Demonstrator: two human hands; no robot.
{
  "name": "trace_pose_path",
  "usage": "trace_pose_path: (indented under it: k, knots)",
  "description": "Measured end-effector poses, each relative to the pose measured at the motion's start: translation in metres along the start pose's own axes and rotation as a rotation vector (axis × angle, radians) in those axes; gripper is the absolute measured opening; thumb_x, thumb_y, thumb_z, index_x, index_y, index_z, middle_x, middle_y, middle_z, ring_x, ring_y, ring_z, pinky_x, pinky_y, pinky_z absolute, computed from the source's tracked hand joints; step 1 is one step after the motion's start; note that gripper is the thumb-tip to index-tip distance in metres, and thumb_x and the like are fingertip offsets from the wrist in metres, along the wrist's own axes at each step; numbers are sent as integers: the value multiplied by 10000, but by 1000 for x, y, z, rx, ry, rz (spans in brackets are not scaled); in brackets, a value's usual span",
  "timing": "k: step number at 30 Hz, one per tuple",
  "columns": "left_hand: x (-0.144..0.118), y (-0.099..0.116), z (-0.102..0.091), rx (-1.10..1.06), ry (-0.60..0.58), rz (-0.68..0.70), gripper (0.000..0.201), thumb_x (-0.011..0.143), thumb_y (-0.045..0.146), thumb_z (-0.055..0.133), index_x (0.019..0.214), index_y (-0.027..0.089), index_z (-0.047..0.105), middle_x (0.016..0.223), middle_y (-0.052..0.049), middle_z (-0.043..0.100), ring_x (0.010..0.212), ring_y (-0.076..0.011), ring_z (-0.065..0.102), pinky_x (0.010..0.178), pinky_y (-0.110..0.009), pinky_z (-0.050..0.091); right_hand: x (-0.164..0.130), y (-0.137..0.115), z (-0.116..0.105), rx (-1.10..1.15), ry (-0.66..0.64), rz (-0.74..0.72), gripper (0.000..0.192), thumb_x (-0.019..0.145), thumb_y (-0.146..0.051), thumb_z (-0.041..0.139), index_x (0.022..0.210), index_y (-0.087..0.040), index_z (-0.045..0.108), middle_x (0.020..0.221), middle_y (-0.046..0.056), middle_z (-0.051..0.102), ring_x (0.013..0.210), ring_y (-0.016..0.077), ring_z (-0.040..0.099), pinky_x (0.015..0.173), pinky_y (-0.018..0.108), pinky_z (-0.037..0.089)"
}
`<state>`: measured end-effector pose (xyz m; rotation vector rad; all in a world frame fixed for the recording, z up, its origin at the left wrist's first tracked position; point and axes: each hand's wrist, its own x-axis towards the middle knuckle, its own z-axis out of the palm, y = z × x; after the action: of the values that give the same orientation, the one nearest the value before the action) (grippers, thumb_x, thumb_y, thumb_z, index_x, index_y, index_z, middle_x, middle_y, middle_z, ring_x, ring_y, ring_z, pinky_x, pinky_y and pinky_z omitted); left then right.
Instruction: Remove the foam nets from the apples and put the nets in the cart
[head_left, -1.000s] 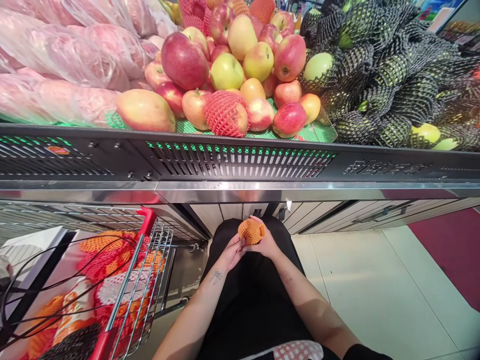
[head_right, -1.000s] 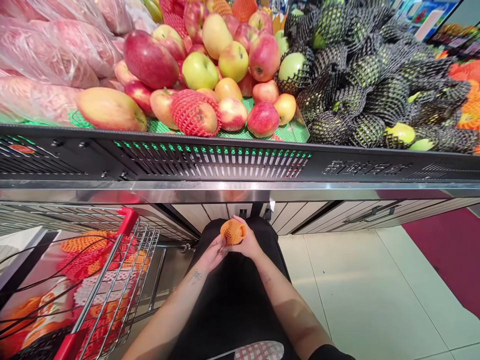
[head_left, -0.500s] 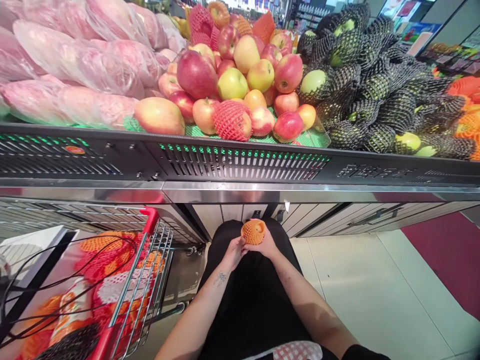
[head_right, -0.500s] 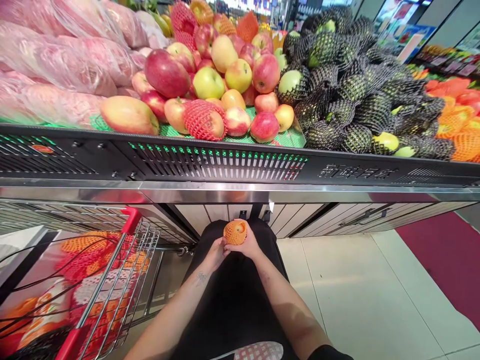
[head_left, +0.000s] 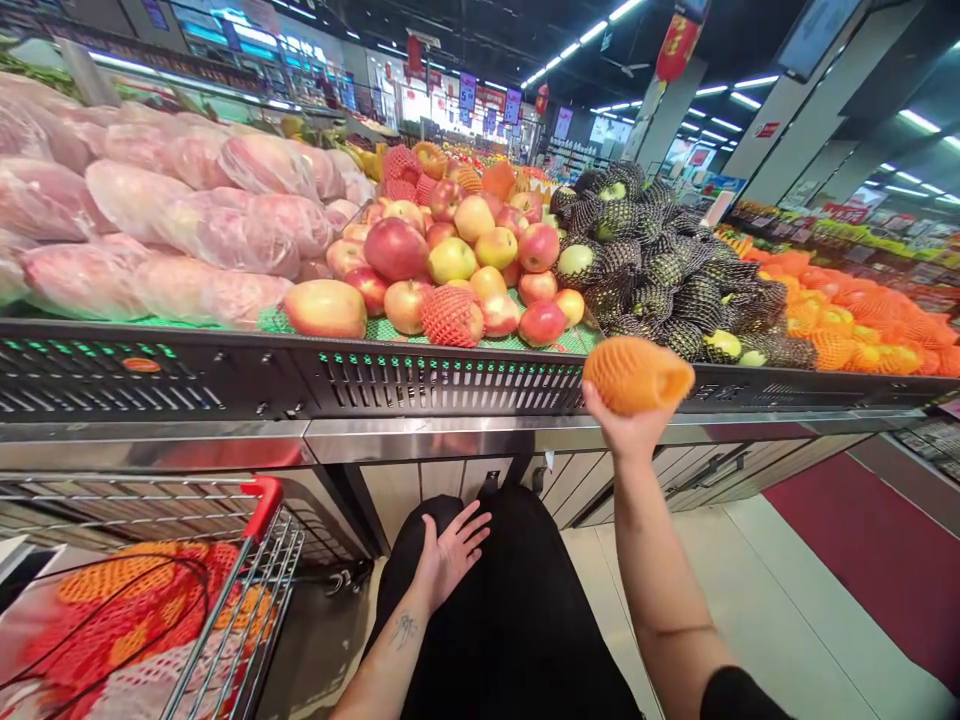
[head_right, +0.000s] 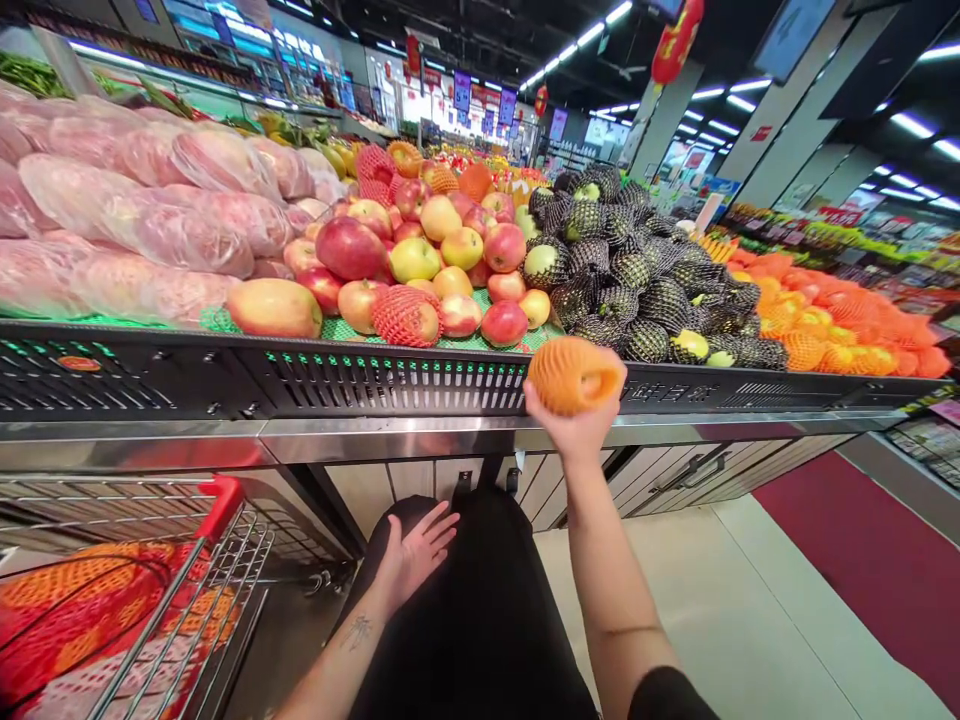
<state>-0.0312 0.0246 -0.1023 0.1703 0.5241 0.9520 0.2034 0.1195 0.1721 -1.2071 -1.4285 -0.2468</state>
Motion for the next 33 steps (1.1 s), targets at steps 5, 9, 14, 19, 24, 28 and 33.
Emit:
trace_pose_path:
  k: [5, 9, 14, 19, 24, 28, 33]
  knots:
    - [-4, -1, -1, -9, -41, 9, 916, 788, 867, 270, 1363, 229, 588, 1392, -146, 594, 1114, -231, 562, 801, -291, 415, 75, 4, 22, -418, -180, -19, 745, 579, -679, 737, 1107, -188, 549, 1203, 138, 505, 1181, 363, 419, 1013, 598, 390]
    - [-6, 1, -1, -15, -61, 1, 911, 785, 872, 271, 1348, 239, 605, 1390, -138, 596, 1120, -234, 560, 788, -285, 404, 84, 15, 41, -484, -310, 58, 798, 592, -778, 674, 1090, -161, 584, 1253, 185, 493, 1201, 375, 380, 990, 582, 382]
    - [-6, 1, 0, -7, -68, -12, 918, 787, 873, 262, 1367, 240, 587, 1411, -143, 579, 1137, -239, 554, 805, -293, 402, 92, 21, 44, -500, -486, 67, 964, 639, -895, 517, 1261, -159, 504, 1521, 234, 315, 1366, 430, 235, 1049, 685, 267]
    - [-3, 1, -1, -7, -57, -10, 941, 783, 874, 282, 1393, 211, 555, 1402, -162, 582, 1122, -241, 565, 804, -299, 417, 95, 30, 41, -570, -686, 139, 1032, 752, -868, 380, 1408, -71, 380, 1594, 275, 207, 1477, 416, 106, 1134, 667, 178]
    - [0, 1, -1, -14, -45, 12, 922, 792, 859, 309, 1358, 185, 584, 1357, -182, 612, 1082, -246, 598, 770, -296, 440, 73, 24, 35, -584, -576, 78, 1018, 808, -782, 404, 1487, -37, 264, 1611, 277, 188, 1508, 381, 97, 1180, 616, 148]
    - [-4, -4, 10, 116, 24, 78, 849, 807, 834, 356, 1241, 172, 663, 1242, -194, 673, 989, -248, 654, 699, -291, 441, -8, 8, 38, -351, -167, -29, 885, 861, -648, 456, 1522, -145, 151, 1604, 253, 187, 1488, 391, 161, 1123, 672, 222]
    - [-19, 11, 23, 243, 286, 387, 531, 793, 604, 659, 1042, 140, 728, 1075, -165, 730, 851, -222, 664, 662, -278, 420, -205, 5, 52, -257, -594, -39, 735, 886, -452, 507, 1483, -102, 257, 1537, 277, 334, 1440, 380, 306, 1109, 582, 323]
